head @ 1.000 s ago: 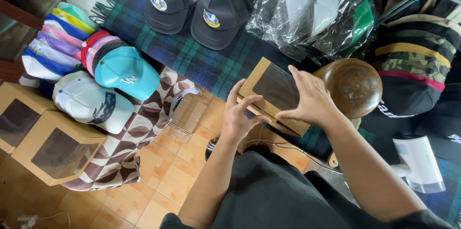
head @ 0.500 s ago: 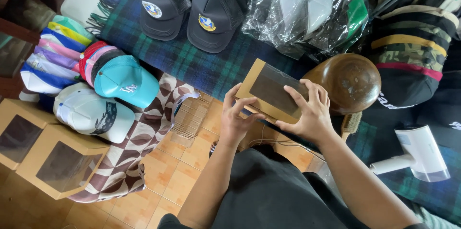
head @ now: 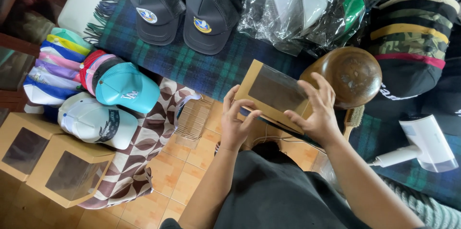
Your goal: The person assembles small cardboard boxes with clear plastic windows by folding the flaps and tucking them into place. They repeatedly pick up flat-packed boxes, fold them into shape, and place the finished boxes on a nearby surface.
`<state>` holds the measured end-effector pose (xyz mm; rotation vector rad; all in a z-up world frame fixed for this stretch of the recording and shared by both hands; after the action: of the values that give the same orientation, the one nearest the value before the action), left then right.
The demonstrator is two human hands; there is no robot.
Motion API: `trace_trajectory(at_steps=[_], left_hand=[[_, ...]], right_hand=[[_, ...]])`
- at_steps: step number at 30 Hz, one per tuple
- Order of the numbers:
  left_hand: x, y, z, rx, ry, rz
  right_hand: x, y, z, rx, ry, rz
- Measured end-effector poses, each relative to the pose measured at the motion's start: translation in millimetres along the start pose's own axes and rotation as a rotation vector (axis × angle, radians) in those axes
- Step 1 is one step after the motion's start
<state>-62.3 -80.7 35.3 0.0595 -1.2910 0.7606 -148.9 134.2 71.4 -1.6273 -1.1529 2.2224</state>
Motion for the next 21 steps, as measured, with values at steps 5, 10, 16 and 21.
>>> trace_trajectory(at_steps=[5,10,16,21], left_hand=[[-25.6,-10.2,-4.0,-0.122,-0.396,-0.064],[-36.7,-23.5,-24.3,-0.294,-0.563,-0.068],[-33.5,-66.6,-64.9,-0.355,-0.546,-0.172],[-14.8,-168.3,-80.6,-0.171,-0.412,-0.319]], right_hand=[[33.5,0.4,-53.8,0.272,0.358,0.588],[50.5,21.1,-60.7,0.098,0.738,0.863],[-67.7,24.4,-23.4,-0.249,0.973,0.647],[-3.0,79.7,-8.2,-0.363,0.658,0.764]])
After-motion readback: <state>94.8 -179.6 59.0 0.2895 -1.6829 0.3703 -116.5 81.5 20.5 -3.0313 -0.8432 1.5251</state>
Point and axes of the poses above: each hand's wrist, its own z-axis towards the middle knuckle, its own y-axis out of the palm, x = y × z, the point moved 8 cm from there along z, towards the middle knuckle, and after that the axes turned 8 degrees about z, right-handed, at the moved point
